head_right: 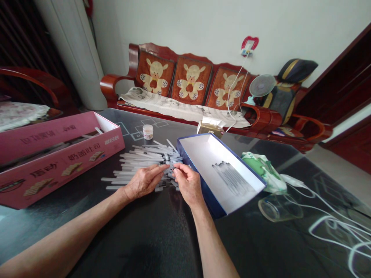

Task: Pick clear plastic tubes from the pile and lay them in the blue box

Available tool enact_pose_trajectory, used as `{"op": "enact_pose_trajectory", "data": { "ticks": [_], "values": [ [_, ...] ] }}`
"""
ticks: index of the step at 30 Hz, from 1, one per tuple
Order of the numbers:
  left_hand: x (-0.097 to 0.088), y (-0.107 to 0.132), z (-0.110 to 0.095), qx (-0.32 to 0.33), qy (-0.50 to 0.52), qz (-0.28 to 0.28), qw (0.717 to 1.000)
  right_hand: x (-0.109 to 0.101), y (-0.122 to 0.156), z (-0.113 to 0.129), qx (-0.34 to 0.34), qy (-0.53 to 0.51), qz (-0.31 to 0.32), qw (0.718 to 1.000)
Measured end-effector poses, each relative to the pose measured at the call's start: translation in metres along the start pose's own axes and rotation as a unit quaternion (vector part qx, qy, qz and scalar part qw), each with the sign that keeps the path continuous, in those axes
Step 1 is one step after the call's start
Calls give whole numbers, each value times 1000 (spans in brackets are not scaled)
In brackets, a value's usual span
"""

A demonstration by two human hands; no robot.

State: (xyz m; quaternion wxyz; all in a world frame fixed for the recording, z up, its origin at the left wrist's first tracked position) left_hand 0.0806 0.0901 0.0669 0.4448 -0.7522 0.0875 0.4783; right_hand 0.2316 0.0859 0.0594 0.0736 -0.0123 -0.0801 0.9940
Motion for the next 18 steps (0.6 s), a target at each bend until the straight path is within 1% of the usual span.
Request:
{"op": "enact_pose_trajectory", "data": {
  "ticks": [6, 9, 11, 13, 14, 15, 18],
  "values": [
    [0, -1, -3, 4, 4, 16, 1000, 7, 2, -3, -6, -4, 1, 1000],
    [1, -1, -3, 5, 6, 16, 1000, 6, 1, -2, -8, -1, 1, 1000],
    [-2, -1, -1, 4, 5, -2, 1000, -1, -1, 1, -13, 10, -6, 1000],
    [-8, -1, 4, -15, 0, -40, 999, -9, -2, 7, -20, 52, 2, 998],
    [-11, -1, 7, -29, -2, -62, 998, -11, -1, 11, -24, 85, 24, 996],
    [-14, 0, 10, -39, -3, -79, 996, -10, 0, 13, -27, 124, 58, 990],
    [-17, 1, 13, -44, -1, -106, 993, 3, 10, 12, -19, 221, 193, 956]
  ]
}}
Point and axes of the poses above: each hand's wrist, its own y-axis away from the middle knuckle, its own x-axis out of the palm, z = x × y, the point moved 8 cm from there along -y, towards the middle knuckle, and after that the axes turned 11 degrees about -y, right-handed, at the moved point
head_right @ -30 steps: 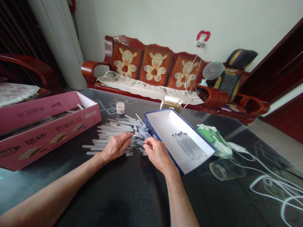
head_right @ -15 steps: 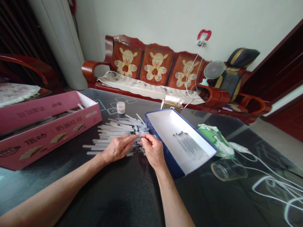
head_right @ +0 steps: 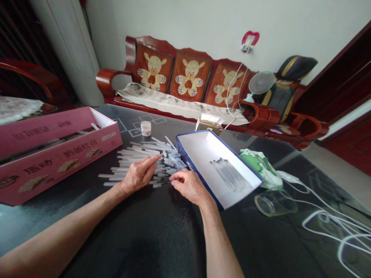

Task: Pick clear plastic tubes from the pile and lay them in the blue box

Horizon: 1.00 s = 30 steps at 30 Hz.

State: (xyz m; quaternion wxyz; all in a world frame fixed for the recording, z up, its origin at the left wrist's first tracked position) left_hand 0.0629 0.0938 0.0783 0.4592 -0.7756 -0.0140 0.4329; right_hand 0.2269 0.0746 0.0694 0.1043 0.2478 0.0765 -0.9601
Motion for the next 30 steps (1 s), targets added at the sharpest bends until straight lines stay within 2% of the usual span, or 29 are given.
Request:
{"op": "enact_pose_trajectory", "data": {
  "ticks": [2, 4, 9, 11, 14, 18, 21, 23, 25, 27, 30],
  "values": [
    [-1, 1, 2, -2, 4, -9, 1000, 14, 4, 0, 1, 31, 72, 997],
    [-1, 2, 4, -12, 6, -16, 1000, 23, 5, -1, -1, 59, 96, 994],
    [0, 2, 7, -21, 13, -23, 999, 28, -1, 11, -46, 166, 0, 985],
    [0, 2, 7, -23, 13, -22, 999, 38, -1, 20, -72, 193, -1, 979],
    [0, 1, 7, -28, 11, -20, 999, 55, 0, 24, -76, 239, 12, 968],
    [1, 2, 8, -31, 11, -18, 999, 62, 2, 23, -75, 251, 10, 965],
    [1, 3, 7, -25, 12, -19, 999, 52, 0, 25, -91, 182, -13, 979],
    [3, 3, 5, -14, 13, -10, 1000, 35, -4, 22, -82, 87, -65, 991],
    [6, 3, 2, 0, 13, 7, 1000, 18, -6, 10, -48, -42, -132, 989],
    [9, 4, -1, 11, 9, 28, 1000, 9, -8, -8, 0, -183, -182, 966],
    [13, 4, -6, 20, 2, 58, 998, 11, -10, -30, 56, -370, -223, 900]
  ]
}}
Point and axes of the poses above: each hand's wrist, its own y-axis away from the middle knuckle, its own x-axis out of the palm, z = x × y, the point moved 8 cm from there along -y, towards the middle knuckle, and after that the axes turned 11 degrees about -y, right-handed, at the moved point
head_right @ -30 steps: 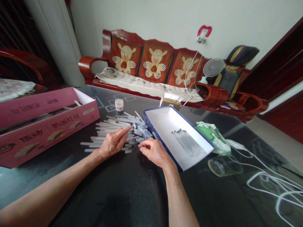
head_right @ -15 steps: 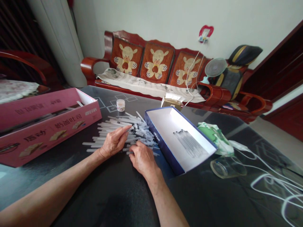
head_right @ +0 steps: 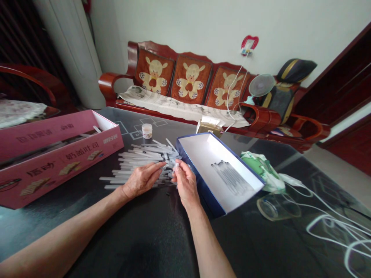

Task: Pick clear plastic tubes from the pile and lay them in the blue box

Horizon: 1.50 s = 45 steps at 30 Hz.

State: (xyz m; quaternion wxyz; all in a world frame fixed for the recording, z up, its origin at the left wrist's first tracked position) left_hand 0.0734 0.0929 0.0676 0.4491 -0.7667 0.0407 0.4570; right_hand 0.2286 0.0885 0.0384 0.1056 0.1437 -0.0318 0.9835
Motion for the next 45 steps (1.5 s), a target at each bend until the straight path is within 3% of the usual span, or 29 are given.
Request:
{"op": "enact_pose_trajectory", "data": {
  "ticks": [3, 6, 16, 23, 26, 33, 45],
  "values": [
    [2, 0, -4, 12, -9, 19, 1000, -1, 0, -11, 39, -130, -42, 990],
    [2, 0, -6, 16, -17, 25, 999, 2, 3, -12, 44, -169, -49, 983],
    [6, 0, -4, 9, -19, 47, 999, 9, 5, -11, 14, -100, -14, 995],
    [-1, -3, -3, -3, 51, 16, 999, 13, 7, -7, -21, -36, 32, 999],
    [-1, -5, -6, 7, 66, 28, 997, 17, 9, -5, -32, -25, 46, 998],
    [1, -2, -9, 32, 15, 51, 998, 21, 15, -2, -18, -19, 41, 999],
    [-3, 1, -14, 41, -51, 18, 998, 20, 13, -8, -6, -40, 41, 998]
  ]
}}
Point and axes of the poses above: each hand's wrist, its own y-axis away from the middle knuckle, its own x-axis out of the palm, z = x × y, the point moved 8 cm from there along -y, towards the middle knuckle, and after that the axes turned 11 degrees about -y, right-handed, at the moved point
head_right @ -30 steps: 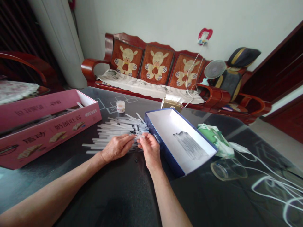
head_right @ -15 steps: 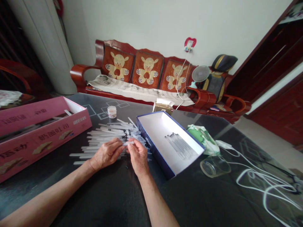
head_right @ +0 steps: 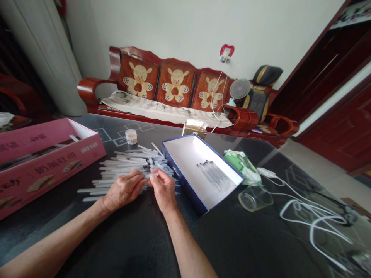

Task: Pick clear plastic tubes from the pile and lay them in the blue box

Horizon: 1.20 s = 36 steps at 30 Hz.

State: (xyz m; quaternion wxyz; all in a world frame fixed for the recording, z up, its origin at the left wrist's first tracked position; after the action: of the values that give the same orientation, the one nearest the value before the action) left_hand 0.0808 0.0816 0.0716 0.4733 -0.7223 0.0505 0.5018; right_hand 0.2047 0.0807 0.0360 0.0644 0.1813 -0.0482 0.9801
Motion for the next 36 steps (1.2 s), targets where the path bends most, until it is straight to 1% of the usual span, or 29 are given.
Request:
{"op": "enact_pose_trajectory", "data": {
  "ticks": [11, 19, 26, 32, 36],
  "values": [
    [-3, 2, -4, -2, -41, -24, 999, 0, 0, -4, 5, -18, -15, 1000],
    [-5, 1, -7, 6, -76, -23, 997, -1, 0, -9, 23, -44, -30, 998],
    [-4, 1, -6, 2, -78, -19, 997, -2, -1, -10, 20, -41, -37, 998],
    [-8, 0, -6, 14, -66, -34, 997, 0, 1, -5, 5, -23, -36, 999],
    [-9, -2, -7, 12, -71, -44, 996, -1, -1, -6, 16, -40, -25, 999]
  ]
}}
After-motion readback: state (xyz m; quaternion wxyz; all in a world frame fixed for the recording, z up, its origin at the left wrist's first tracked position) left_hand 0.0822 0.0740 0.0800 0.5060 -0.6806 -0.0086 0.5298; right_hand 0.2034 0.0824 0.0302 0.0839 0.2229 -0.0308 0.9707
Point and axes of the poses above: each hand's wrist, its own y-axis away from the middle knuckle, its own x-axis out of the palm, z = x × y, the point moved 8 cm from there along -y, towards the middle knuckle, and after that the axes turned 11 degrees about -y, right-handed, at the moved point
